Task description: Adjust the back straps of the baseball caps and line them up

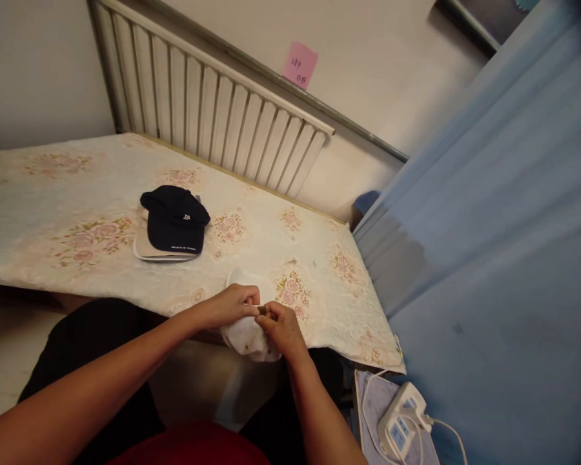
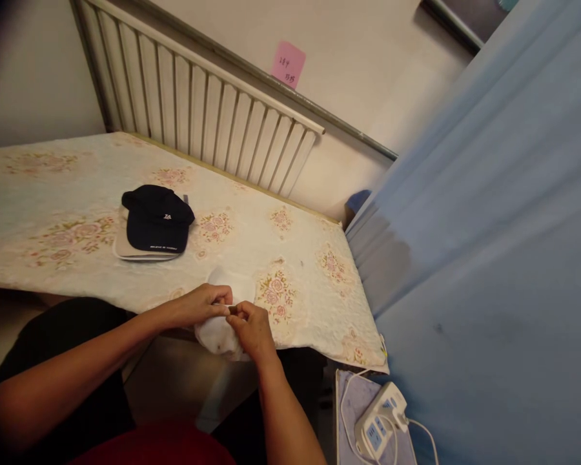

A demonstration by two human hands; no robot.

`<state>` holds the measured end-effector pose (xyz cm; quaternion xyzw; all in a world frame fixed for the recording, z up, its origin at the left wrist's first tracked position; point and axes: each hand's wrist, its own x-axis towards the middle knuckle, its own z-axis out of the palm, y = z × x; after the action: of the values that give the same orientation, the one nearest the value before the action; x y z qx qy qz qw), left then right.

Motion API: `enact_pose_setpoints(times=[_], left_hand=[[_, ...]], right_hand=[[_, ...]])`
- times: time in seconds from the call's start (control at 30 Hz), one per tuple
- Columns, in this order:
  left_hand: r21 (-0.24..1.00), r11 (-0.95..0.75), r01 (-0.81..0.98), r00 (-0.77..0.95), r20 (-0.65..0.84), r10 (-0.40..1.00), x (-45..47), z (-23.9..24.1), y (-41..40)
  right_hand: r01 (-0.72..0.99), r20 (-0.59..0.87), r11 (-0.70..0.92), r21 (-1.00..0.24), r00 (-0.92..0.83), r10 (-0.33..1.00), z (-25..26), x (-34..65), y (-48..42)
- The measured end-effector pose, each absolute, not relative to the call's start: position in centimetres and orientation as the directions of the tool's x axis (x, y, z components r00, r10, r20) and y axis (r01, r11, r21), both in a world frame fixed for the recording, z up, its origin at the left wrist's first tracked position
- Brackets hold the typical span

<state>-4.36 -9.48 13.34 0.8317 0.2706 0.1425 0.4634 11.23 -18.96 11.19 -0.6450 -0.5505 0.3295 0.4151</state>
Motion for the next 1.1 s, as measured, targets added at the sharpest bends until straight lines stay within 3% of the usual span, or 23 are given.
enact_pose_setpoints(times=[0.27,0.67,0.83,0.97,1.03,1.1], left_hand=[[0.847,-0.478,0.234,0.917,-0.03,0.397,-6.1,13.6,-7.8],[0.91,-0.372,0.182,0.96,-0.082,0.267,-7.4,15.2,-8.2],[0.994,-0.041,0.099,0.954,-0.083,0.289,-6.9,15.0,-9.3],[0.934,0.353,-0.053,0.922,-0.09,0.377,-5.9,14.1,-10.3],[0.872,0.477,-0.11,0.9,-0.115,0.419,-5.4,13.9,-10.7],[0.829,0.538,-0.15,0.873,-0.144,0.465,-4.9,13.8,-10.9]], right_hand=[[0.34,-0.024,-0.056,-0.939,0.099,0.995,13.8,13.5,-18.9],[0.416,0.11,0.064,-0.907,0.087,0.99,19.7,18.4,-18.2],[0.585,0.324,0.151,-0.797,0.202,0.924,19.8,18.4,-17.2],[0.754,0.525,0.17,-0.634,0.259,0.811,19.5,15.8,-18.0],[0.788,0.562,0.21,-0.579,0.199,0.803,19.2,13.4,-19.1],[0.818,0.584,0.323,-0.476,0.019,0.812,18.6,10.6,-20.1]])
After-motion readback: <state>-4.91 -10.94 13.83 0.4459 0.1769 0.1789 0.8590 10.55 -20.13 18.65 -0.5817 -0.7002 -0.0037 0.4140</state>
